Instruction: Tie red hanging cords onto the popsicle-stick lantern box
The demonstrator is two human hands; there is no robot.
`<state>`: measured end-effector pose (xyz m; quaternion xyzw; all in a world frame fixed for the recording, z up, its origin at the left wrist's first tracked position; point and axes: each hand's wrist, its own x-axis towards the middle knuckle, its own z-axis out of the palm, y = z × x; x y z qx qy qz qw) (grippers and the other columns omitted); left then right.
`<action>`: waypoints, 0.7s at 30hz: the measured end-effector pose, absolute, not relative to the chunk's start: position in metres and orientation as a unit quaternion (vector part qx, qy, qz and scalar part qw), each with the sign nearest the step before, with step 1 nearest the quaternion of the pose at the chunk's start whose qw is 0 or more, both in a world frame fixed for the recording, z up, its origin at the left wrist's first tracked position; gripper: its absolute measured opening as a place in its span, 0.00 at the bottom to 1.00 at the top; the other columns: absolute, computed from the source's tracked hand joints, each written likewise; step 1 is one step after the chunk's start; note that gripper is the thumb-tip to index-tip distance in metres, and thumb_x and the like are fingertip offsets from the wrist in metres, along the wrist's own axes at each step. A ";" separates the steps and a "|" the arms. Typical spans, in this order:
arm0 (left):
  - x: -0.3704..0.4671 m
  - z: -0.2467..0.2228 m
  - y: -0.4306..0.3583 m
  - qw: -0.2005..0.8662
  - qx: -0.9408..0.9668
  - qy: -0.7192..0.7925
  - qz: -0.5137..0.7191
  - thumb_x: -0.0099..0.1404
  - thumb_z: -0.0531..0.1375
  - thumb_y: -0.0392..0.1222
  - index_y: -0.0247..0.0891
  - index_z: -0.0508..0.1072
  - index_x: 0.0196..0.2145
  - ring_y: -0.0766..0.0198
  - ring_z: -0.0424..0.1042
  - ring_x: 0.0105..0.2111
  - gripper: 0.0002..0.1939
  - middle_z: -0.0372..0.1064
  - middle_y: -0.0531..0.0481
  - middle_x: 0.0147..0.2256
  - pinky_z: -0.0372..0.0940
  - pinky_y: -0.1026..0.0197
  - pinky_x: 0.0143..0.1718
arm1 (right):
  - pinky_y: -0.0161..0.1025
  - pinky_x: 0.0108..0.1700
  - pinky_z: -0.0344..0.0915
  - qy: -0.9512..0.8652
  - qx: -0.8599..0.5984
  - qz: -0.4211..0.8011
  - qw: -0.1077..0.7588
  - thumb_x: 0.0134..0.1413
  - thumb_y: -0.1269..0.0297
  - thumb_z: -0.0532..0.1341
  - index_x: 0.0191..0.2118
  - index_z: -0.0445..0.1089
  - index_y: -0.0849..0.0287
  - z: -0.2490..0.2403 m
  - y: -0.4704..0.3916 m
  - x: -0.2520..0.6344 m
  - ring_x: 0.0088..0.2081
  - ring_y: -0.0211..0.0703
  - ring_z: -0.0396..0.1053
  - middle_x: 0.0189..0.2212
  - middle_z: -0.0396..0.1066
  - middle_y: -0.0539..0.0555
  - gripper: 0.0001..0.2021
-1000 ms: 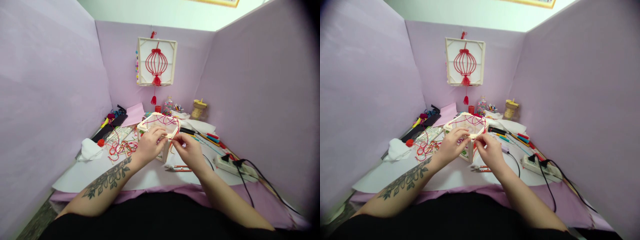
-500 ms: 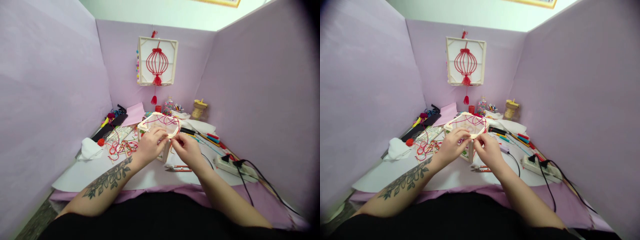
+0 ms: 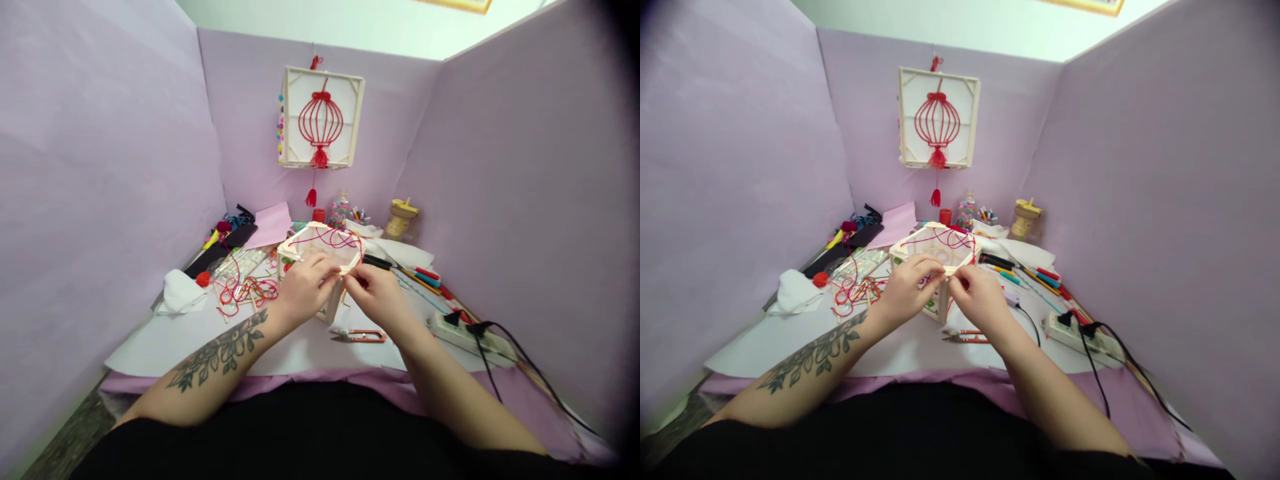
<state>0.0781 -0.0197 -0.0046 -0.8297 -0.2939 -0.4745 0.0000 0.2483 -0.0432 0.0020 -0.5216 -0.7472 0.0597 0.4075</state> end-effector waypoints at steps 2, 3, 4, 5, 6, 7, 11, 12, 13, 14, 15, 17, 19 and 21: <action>0.077 -0.005 -0.020 -0.006 -0.830 -0.296 -0.472 0.65 0.59 0.35 0.38 0.72 0.36 0.61 0.71 0.40 0.03 0.71 0.48 0.37 0.68 0.57 0.43 | 0.34 0.25 0.52 -0.744 -0.520 0.087 0.410 0.53 0.63 0.57 0.21 0.64 0.60 0.002 -0.043 0.250 0.22 0.35 0.59 0.18 0.64 0.49 0.12; 0.077 -0.005 -0.020 -0.009 -0.830 -0.297 -0.472 0.64 0.59 0.35 0.38 0.73 0.35 0.61 0.71 0.40 0.03 0.71 0.48 0.38 0.68 0.57 0.43 | 0.33 0.25 0.52 -0.743 -0.519 0.101 0.411 0.54 0.62 0.57 0.22 0.65 0.60 0.002 -0.043 0.251 0.22 0.35 0.59 0.18 0.64 0.49 0.12; 0.077 -0.005 -0.020 -0.011 -0.829 -0.298 -0.472 0.64 0.59 0.35 0.38 0.73 0.35 0.61 0.71 0.40 0.03 0.71 0.48 0.38 0.68 0.57 0.43 | 0.33 0.25 0.53 -0.741 -0.518 0.113 0.413 0.54 0.61 0.57 0.23 0.66 0.60 0.002 -0.043 0.252 0.22 0.35 0.59 0.19 0.64 0.49 0.12; 0.076 -0.005 -0.021 -0.012 -0.829 -0.298 -0.473 0.64 0.59 0.35 0.38 0.73 0.35 0.61 0.71 0.41 0.03 0.72 0.48 0.38 0.68 0.57 0.43 | 0.33 0.25 0.54 -0.740 -0.515 0.122 0.415 0.55 0.60 0.57 0.24 0.66 0.60 0.001 -0.043 0.254 0.23 0.35 0.60 0.19 0.65 0.49 0.12; 0.076 -0.005 -0.021 -0.012 -0.829 -0.298 -0.474 0.64 0.60 0.34 0.38 0.73 0.35 0.61 0.71 0.40 0.02 0.72 0.48 0.38 0.68 0.57 0.43 | 0.33 0.25 0.54 -0.738 -0.513 0.130 0.418 0.55 0.59 0.58 0.25 0.67 0.60 0.001 -0.044 0.255 0.23 0.35 0.60 0.20 0.65 0.49 0.12; 0.076 -0.005 -0.021 -0.011 -0.829 -0.298 -0.474 0.64 0.60 0.34 0.38 0.73 0.35 0.61 0.71 0.40 0.02 0.72 0.48 0.38 0.68 0.57 0.43 | 0.33 0.26 0.55 -0.738 -0.510 0.137 0.421 0.55 0.58 0.58 0.27 0.67 0.60 0.000 -0.044 0.256 0.23 0.35 0.60 0.21 0.66 0.49 0.11; 0.076 -0.005 -0.021 -0.005 -0.829 -0.295 -0.475 0.64 0.59 0.34 0.38 0.73 0.35 0.61 0.71 0.41 0.03 0.71 0.48 0.38 0.68 0.57 0.43 | 0.33 0.28 0.60 -0.735 -0.485 0.149 0.449 0.52 0.59 0.61 0.31 0.65 0.59 -0.002 -0.047 0.257 0.26 0.36 0.62 0.25 0.68 0.50 0.09; 0.076 -0.005 -0.021 -0.005 -0.829 -0.295 -0.475 0.64 0.59 0.34 0.38 0.73 0.35 0.62 0.71 0.41 0.03 0.71 0.48 0.38 0.68 0.57 0.43 | 0.33 0.29 0.61 -0.734 -0.477 0.147 0.461 0.52 0.60 0.62 0.32 0.65 0.59 -0.003 -0.047 0.256 0.26 0.36 0.63 0.25 0.67 0.50 0.09; 0.076 -0.005 -0.021 -0.006 -0.829 -0.295 -0.475 0.64 0.59 0.34 0.38 0.73 0.35 0.62 0.71 0.41 0.03 0.71 0.48 0.38 0.68 0.57 0.43 | 0.33 0.29 0.61 -0.732 -0.469 0.144 0.472 0.52 0.60 0.61 0.31 0.64 0.59 -0.004 -0.047 0.256 0.27 0.36 0.63 0.25 0.67 0.50 0.08; 0.076 -0.005 -0.021 -0.007 -0.828 -0.296 -0.475 0.64 0.59 0.35 0.38 0.73 0.35 0.62 0.71 0.41 0.03 0.71 0.48 0.38 0.68 0.57 0.43 | 0.33 0.30 0.61 -0.730 -0.463 0.142 0.481 0.52 0.61 0.61 0.31 0.64 0.59 -0.005 -0.047 0.255 0.27 0.36 0.63 0.25 0.67 0.50 0.08; 0.076 -0.005 -0.021 -0.009 -0.828 -0.296 -0.476 0.64 0.59 0.35 0.38 0.73 0.35 0.62 0.71 0.41 0.03 0.71 0.48 0.38 0.67 0.57 0.43 | 0.33 0.30 0.61 -0.729 -0.460 0.139 0.487 0.53 0.62 0.61 0.31 0.64 0.59 -0.005 -0.047 0.255 0.27 0.36 0.63 0.25 0.67 0.50 0.07; 0.076 -0.005 -0.021 -0.011 -0.828 -0.296 -0.477 0.64 0.59 0.35 0.38 0.73 0.35 0.62 0.71 0.41 0.03 0.72 0.48 0.38 0.67 0.57 0.43 | 0.34 0.30 0.61 -0.727 -0.460 0.130 0.492 0.54 0.63 0.60 0.30 0.64 0.59 -0.008 -0.047 0.255 0.26 0.36 0.62 0.24 0.67 0.50 0.06; 0.076 -0.005 -0.022 -0.012 -0.827 -0.296 -0.477 0.64 0.59 0.34 0.38 0.73 0.35 0.62 0.71 0.41 0.03 0.72 0.48 0.38 0.67 0.57 0.43 | 0.35 0.30 0.60 -0.727 -0.466 0.121 0.490 0.54 0.64 0.59 0.29 0.65 0.59 -0.010 -0.046 0.255 0.26 0.36 0.62 0.24 0.67 0.50 0.05; 0.076 -0.005 -0.022 -0.011 -0.827 -0.296 -0.477 0.64 0.59 0.34 0.38 0.73 0.35 0.61 0.71 0.41 0.03 0.72 0.48 0.38 0.67 0.57 0.43 | 0.35 0.30 0.59 -0.725 -0.472 0.116 0.488 0.54 0.64 0.58 0.30 0.66 0.58 -0.012 -0.044 0.256 0.26 0.37 0.62 0.24 0.67 0.49 0.05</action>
